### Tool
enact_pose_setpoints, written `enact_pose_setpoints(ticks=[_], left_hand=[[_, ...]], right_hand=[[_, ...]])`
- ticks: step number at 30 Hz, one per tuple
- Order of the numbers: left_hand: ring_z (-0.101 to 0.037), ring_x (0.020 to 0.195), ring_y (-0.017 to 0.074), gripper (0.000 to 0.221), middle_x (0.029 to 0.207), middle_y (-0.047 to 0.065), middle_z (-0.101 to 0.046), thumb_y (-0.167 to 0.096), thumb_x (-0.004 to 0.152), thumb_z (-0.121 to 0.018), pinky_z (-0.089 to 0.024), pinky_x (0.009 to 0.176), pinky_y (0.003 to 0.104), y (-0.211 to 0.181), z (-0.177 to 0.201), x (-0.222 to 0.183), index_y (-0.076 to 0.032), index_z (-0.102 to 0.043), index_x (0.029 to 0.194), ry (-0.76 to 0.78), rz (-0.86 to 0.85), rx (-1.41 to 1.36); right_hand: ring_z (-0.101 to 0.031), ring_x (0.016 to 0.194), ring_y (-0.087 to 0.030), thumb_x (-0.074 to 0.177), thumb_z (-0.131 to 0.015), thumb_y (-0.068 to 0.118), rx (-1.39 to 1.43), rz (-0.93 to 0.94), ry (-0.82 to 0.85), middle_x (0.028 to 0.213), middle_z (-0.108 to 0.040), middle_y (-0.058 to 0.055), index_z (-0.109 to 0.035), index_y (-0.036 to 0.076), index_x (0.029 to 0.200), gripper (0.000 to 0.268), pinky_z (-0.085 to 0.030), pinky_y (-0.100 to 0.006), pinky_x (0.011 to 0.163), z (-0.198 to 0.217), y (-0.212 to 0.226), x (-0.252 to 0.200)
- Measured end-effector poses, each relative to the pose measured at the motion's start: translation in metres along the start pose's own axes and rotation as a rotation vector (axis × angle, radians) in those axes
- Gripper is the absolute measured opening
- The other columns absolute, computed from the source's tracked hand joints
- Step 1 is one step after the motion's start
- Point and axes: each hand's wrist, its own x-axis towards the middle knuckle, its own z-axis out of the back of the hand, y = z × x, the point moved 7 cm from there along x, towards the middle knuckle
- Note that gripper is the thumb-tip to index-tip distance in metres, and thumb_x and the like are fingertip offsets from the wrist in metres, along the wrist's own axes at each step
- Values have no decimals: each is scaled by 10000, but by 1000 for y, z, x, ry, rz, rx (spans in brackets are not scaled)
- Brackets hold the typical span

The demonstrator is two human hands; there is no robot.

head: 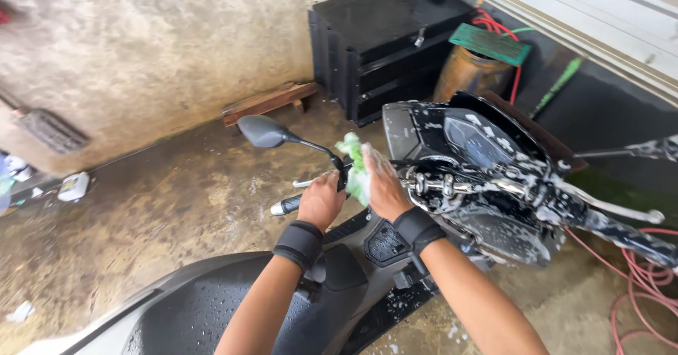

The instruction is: The person scrubs a black scooter with a soapy green sponge, cleaning the front fairing, handlebars, mirrors, dashboard, seat, and rear body panels. They repeatedly dip the sponge into a white container to reload soap while working around the vehicle.

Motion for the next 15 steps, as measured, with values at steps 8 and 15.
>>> enact_pose_setpoints(ticks=[8, 15], left_hand=[[-701, 893, 399, 384, 960, 192, -743, -312, 831, -778, -560, 806, 498, -15, 31, 3, -87, -717, 1137, -25, 119, 26], [-716, 868, 370, 318, 907, 165, -744, -355, 824, -806, -576, 789, 470, -12, 17, 6, -64, -735, 929, -4, 144, 99]], right_hand=[[-624, 1138, -414, 810, -692, 133, 82, -12, 50, 1231, -666, -206, -675, 110, 1207, 398, -473, -475, 981, -12, 14, 64], [-705, 972, -388, 839, -649, 78, 211, 40, 220, 1044, -748, -154, -746, 86, 1056, 238, -564, -444, 865, -29, -5, 77]])
